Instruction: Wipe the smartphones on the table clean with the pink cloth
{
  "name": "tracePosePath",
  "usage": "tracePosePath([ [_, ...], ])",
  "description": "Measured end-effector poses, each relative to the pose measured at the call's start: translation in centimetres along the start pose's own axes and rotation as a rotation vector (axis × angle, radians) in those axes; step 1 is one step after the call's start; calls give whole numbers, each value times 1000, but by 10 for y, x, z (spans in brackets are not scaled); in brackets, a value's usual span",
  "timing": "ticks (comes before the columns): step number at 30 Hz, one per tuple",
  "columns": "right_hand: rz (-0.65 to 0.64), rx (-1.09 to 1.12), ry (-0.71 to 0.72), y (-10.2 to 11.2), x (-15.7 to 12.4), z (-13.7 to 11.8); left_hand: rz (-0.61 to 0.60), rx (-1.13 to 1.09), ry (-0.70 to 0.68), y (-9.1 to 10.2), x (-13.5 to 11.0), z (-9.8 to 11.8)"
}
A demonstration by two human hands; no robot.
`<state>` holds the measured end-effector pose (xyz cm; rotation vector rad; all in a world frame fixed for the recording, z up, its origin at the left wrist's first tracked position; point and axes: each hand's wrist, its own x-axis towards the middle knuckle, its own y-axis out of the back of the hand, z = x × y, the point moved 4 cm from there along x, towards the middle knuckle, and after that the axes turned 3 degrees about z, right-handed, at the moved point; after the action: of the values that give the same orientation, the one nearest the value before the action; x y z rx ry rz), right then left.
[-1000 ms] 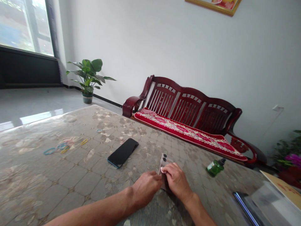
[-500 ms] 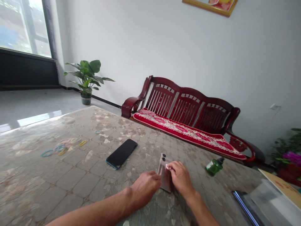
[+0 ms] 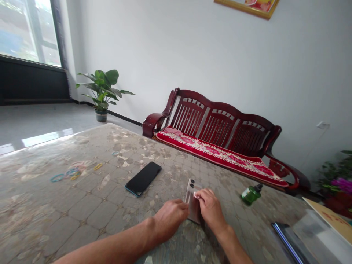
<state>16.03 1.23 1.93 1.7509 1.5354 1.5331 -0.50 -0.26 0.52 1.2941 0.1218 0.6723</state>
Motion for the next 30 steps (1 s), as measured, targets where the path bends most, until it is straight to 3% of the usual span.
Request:
tracePosePath([
  [5,-87,57,113,2,-14,-15,12,17,-14,-2,1,0],
  [14,-47,-12,96,-13,23,-10,16,-2,44,5,3,-2],
  [23,-108,68,168,-6,8,-26,8,81,35,-2,2,-4],
  [30,-82,-23,111,-19,35,-21,-14,113,26,-2,0,-3],
])
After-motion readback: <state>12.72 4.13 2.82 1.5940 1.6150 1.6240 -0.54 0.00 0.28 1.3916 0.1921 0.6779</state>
